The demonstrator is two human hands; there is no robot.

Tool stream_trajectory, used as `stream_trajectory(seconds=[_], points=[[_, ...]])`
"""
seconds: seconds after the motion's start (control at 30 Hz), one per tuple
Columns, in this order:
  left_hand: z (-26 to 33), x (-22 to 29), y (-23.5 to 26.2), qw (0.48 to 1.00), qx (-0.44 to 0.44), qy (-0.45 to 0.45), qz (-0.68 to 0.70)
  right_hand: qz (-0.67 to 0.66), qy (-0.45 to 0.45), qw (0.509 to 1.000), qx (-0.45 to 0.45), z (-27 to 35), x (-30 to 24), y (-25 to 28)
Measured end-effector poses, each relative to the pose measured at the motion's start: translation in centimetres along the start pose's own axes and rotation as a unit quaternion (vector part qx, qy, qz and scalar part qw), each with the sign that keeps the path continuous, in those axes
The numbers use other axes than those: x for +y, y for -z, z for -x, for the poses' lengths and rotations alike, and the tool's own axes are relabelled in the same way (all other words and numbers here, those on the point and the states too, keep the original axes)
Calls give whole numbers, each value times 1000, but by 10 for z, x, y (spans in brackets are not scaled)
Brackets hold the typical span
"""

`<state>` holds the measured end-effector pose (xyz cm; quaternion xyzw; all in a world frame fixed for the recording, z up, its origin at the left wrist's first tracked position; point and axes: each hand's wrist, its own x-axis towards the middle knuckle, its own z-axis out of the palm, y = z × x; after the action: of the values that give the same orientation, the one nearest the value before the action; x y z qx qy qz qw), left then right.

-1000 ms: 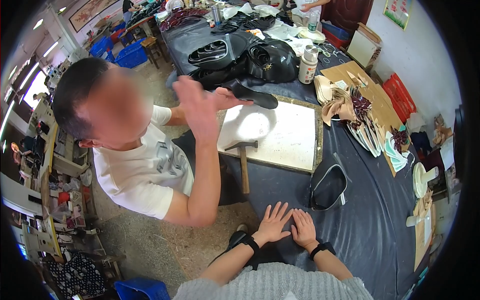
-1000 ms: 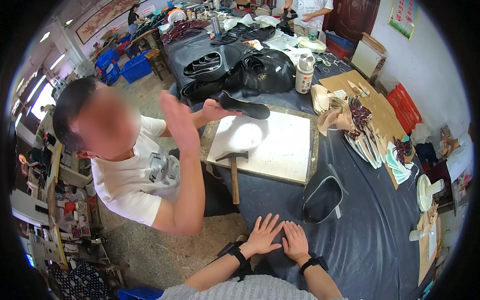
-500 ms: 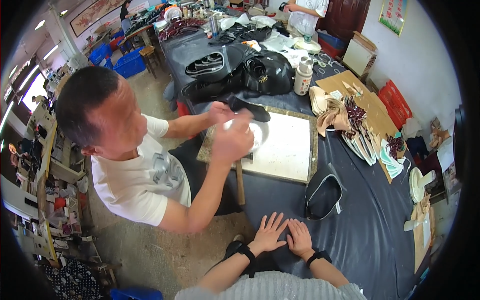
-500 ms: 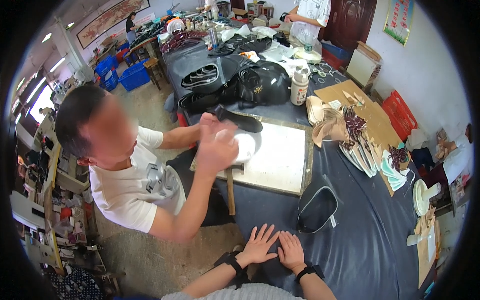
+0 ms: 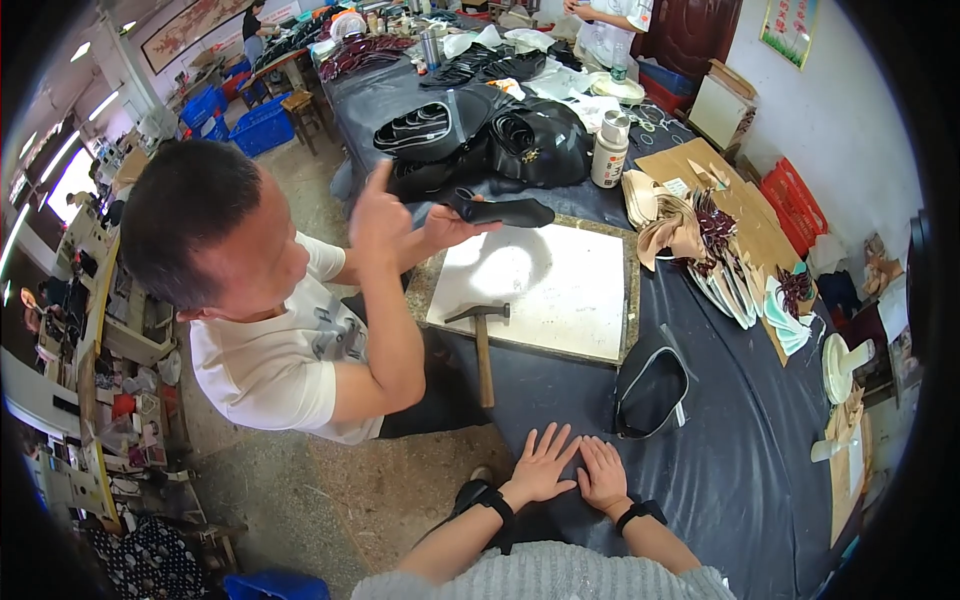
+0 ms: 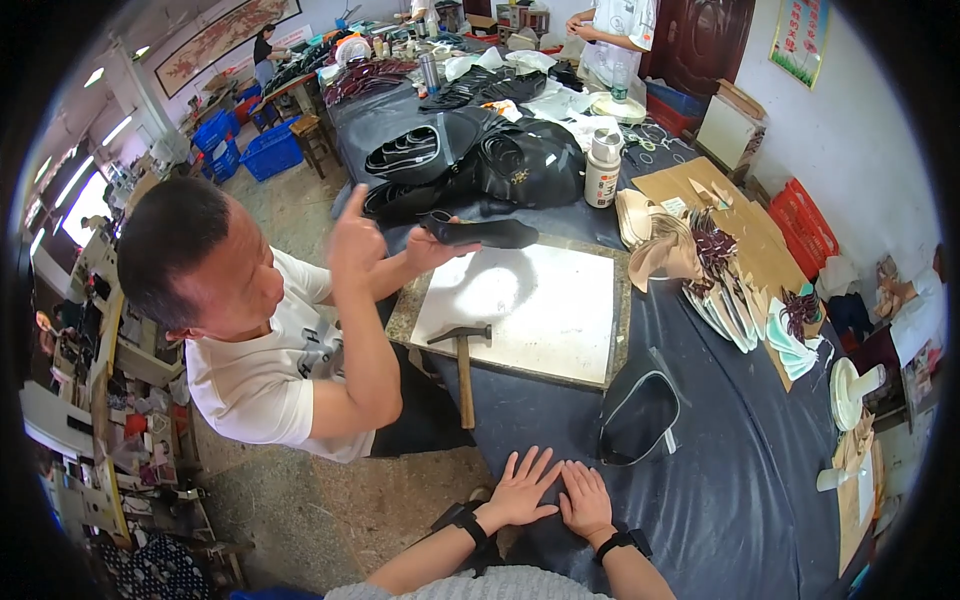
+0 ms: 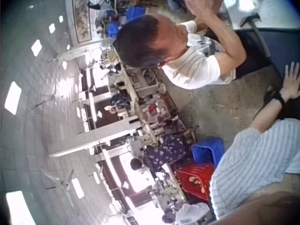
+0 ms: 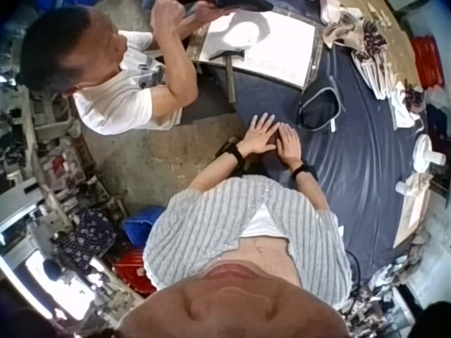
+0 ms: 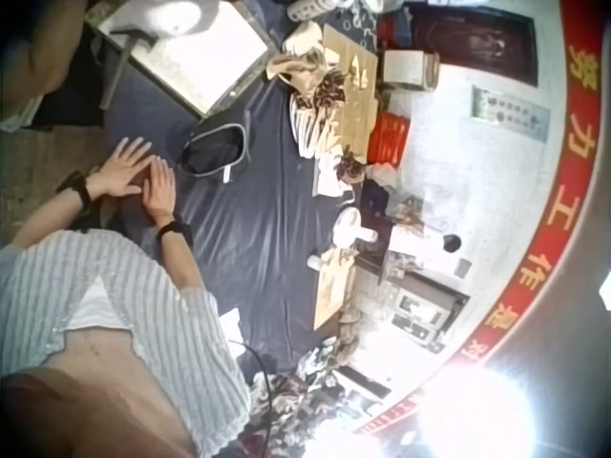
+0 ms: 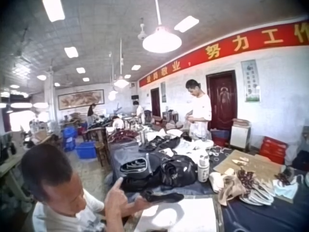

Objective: Assembling and inspecting shoe components at a factory workbench.

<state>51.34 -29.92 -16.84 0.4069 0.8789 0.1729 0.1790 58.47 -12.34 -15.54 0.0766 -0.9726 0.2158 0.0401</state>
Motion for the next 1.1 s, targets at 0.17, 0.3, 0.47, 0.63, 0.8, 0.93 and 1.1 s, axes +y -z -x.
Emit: stream_trajectory(seconds=[0.17, 0.3, 0.47, 0.63, 0.8, 0.93, 1.1], points=[[2, 2, -3, 1000, 9, -2, -5, -1, 2, 1000, 4, 4, -1, -1], [1, 1, -4, 1000, 19, -5, -5, 8, -4, 1000, 4, 3, 1, -3], [-5, -5, -4, 999, 31, -10, -11, -6, 4, 1000, 3, -5, 5, -2], [-10, -3, 7, 999, 39, -22, -20, -15, 1, 1000, 11, -7, 8, 0], [4, 3, -6, 995, 63, -31, -73, 3, 24, 999, 28, 10, 8, -9], [9, -4, -37, 999, 23, -25, -3, -35, 25, 997, 60, 23, -5, -10], [-1, -4, -16, 993, 29, -12, -116, 3, 36, 999, 37, 5, 3, -8]])
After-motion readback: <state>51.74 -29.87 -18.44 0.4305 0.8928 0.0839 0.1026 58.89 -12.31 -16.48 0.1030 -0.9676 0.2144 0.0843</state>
